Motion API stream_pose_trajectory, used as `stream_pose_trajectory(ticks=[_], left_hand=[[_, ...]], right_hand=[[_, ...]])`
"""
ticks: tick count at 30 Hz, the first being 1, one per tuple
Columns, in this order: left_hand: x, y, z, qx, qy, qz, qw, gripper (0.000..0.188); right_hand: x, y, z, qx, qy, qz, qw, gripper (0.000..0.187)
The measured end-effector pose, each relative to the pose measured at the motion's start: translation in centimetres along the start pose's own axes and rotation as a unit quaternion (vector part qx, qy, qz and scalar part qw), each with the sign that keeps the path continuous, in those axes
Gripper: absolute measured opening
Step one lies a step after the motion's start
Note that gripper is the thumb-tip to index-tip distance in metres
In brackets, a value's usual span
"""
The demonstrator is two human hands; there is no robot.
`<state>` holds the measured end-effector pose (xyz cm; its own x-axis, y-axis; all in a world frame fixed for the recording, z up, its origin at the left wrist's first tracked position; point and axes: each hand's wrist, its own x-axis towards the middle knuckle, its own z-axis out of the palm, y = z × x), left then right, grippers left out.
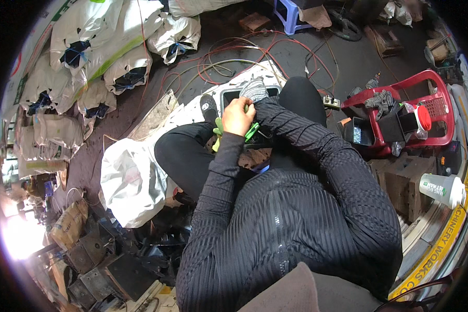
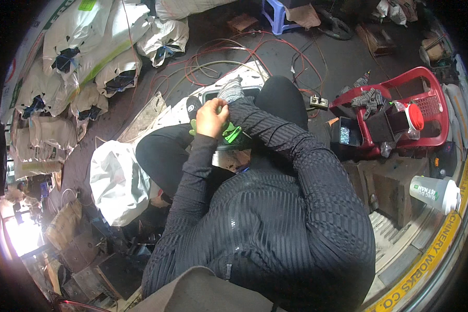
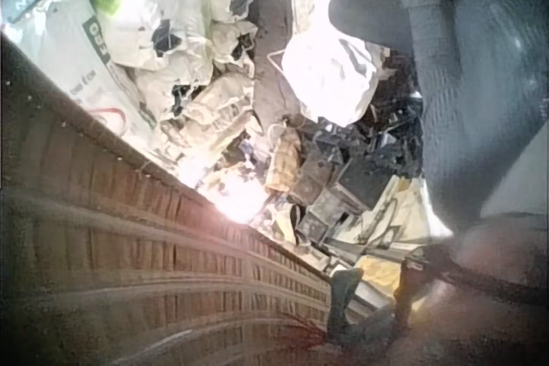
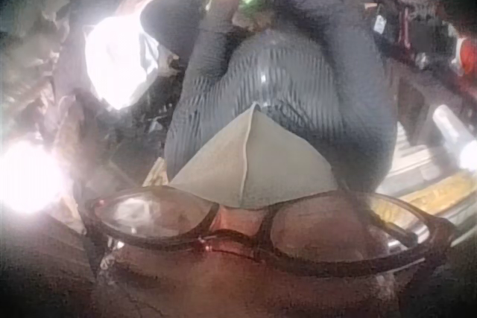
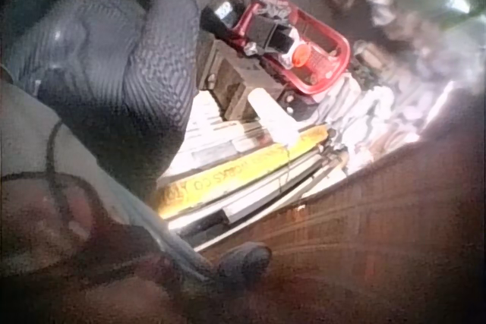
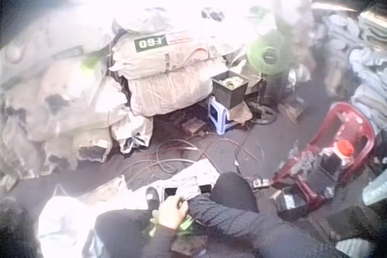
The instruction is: The person sits on the floor and works on a small electronic device, using a soldering iron to heat components and applying tape to wires. They handle wires, a soldering iron, and tape while seated.
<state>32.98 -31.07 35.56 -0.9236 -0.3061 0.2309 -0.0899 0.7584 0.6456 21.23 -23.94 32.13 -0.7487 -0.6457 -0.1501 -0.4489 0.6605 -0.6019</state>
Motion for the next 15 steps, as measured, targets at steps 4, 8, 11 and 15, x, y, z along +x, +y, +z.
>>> stream_pose_trajectory(ticks=[4, 8, 11, 15], left_hand=[[0.8, -2.1, 0.1, -0.519, -0.153, -0.219, 0.812, 0.019], [0.0, -1.6, 1.7, -0.254, -0.117, -0.115, 0.953, 0.023], [-0.5, -0.8, 2.2, -0.113, -0.084, -0.054, 0.989, 0.023], [-0.2, -0.7, 1.5, -0.247, -0.177, -0.079, 0.95, 0.021]], right_hand=[[-0.8, 0.7, 0.5, 0.03, 0.001, 0.005, 1.0, 0.058], [-1.3, 1.4, 0.5, 0.064, 0.002, 0.01, 0.998, 0.058], [-1.9, 1.9, 0.7, 0.086, 0.001, 0.009, 0.996, 0.059], [-2.7, 2.3, 1.1, 0.113, 0.0, 0.007, 0.994, 0.059]])
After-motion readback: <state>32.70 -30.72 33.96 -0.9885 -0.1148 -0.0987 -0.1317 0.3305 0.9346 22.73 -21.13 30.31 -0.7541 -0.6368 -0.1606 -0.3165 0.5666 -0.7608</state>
